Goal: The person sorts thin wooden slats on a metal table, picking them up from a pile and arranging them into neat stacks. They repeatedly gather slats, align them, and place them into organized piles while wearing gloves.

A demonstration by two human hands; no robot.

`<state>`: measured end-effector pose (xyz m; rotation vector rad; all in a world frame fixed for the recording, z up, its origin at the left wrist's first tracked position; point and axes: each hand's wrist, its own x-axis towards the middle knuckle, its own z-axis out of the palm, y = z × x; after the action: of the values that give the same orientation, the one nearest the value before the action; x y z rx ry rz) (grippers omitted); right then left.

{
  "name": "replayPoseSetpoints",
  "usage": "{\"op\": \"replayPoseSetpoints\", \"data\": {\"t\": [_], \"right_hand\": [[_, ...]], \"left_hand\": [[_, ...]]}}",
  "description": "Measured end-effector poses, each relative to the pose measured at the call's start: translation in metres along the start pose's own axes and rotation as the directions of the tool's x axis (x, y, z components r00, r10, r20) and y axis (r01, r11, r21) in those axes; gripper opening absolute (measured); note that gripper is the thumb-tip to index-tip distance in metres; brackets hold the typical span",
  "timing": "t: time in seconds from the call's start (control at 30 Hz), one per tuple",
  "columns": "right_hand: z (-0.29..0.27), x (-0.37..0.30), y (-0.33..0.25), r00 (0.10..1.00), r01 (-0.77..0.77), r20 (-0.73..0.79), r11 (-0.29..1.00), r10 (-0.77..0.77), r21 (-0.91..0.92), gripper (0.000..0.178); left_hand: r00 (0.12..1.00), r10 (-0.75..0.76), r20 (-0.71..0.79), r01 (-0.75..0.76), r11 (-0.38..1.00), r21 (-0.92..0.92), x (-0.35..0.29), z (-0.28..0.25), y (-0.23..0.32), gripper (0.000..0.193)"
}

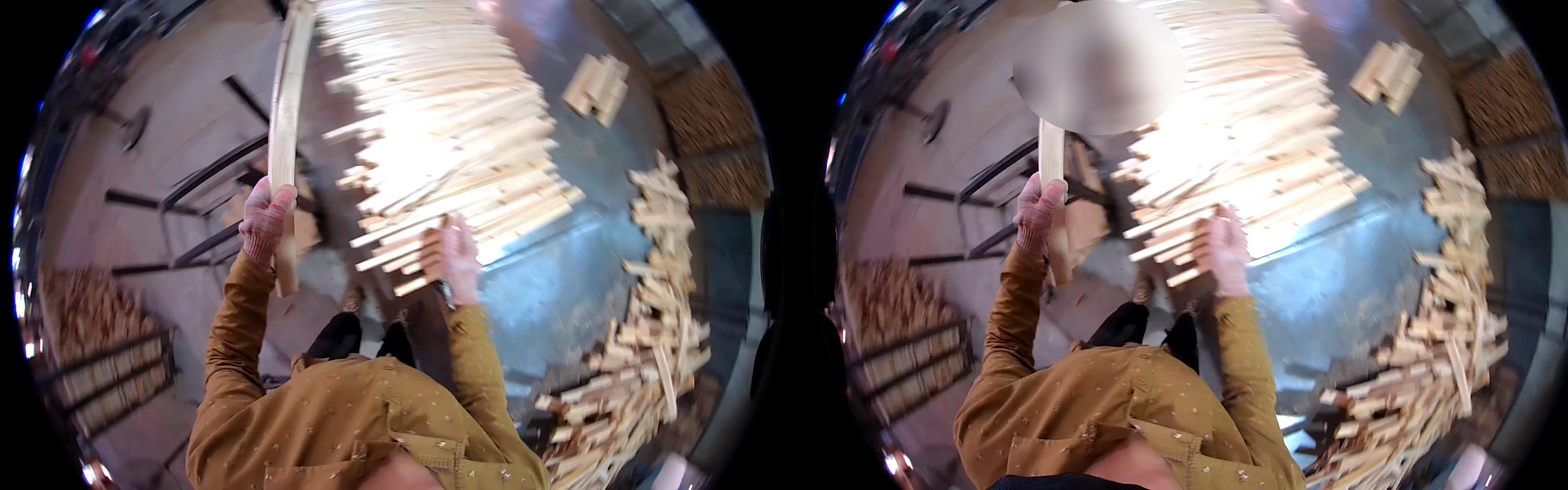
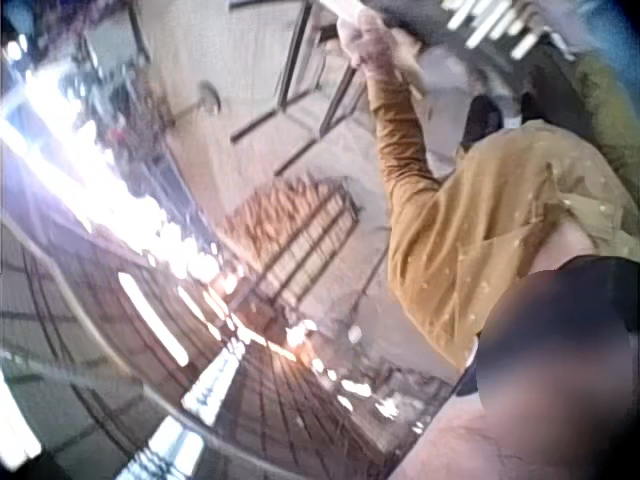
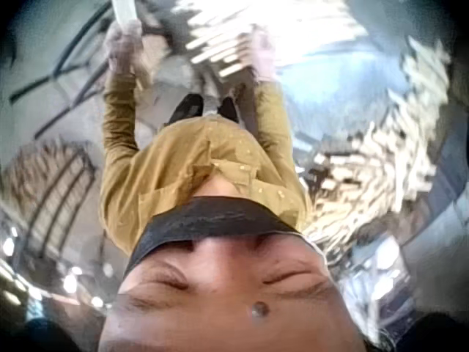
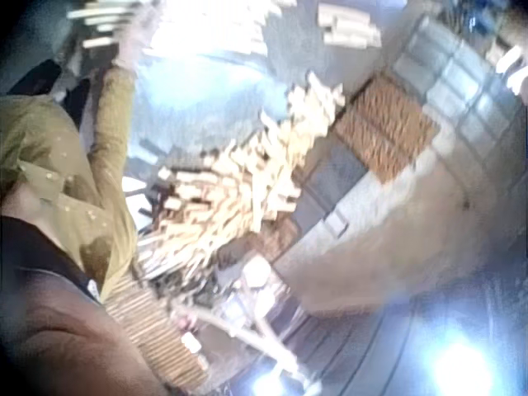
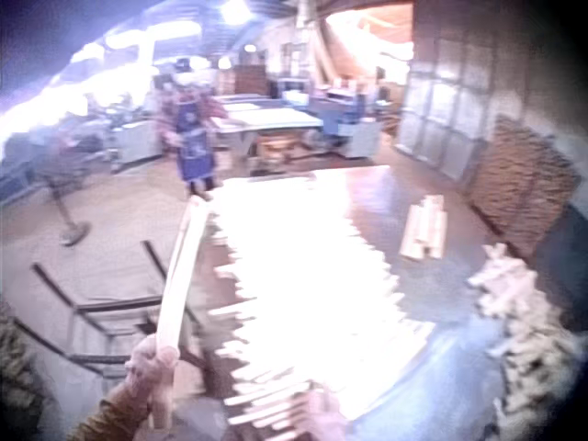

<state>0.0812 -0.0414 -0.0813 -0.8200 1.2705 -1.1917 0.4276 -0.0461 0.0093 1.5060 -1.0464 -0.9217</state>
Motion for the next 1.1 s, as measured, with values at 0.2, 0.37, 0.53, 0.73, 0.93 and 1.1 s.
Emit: {"op": "replayPoseSetpoints", "data": {"t": [0.2,0.37,0.53,0.73,0.93,1.1], "right_hand": [[0.012,0.013,0.013,0.994,0.003,-0.105,0.938,-0.042,-0.348,0.058],[0.035,0.073,0.022,0.962,0.028,-0.185,0.745,-0.201,-0.667,0.073],[0.074,0.073,-0.006,0.951,-0.099,-0.287,0.762,-0.118,-0.64,0.047],[0.11,0.047,-0.023,0.832,-0.161,-0.53,0.843,-0.164,-0.514,0.033],[0.04,-0.043,-0.042,0.646,0.013,-0.632,0.834,-0.428,-0.551,0.025],[-0.058,-0.166,0.004,0.565,-0.478,-0.691,0.504,-0.451,-0.72,0.037]], "left_hand": [[0.805,-0.087,-0.586,0.226,0.96,0.168,-0.005,-0.191,-0.133,0.033],[0.763,-0.097,-0.64,0.423,0.823,0.379,0.051,-0.295,-0.3,0.041],[0.711,-0.422,-0.562,0.666,0.661,0.346,0.138,-0.264,-0.423,0.047],[0.886,-0.336,-0.321,0.459,0.739,0.493,0.221,-0.195,-0.542,0.049],[0.843,-0.531,-0.086,0.511,0.741,0.435,0.249,-0.146,-0.544,0.071],[0.895,-0.447,0.012,0.414,0.838,0.355,0.226,-0.179,-0.504,0.072]]}}
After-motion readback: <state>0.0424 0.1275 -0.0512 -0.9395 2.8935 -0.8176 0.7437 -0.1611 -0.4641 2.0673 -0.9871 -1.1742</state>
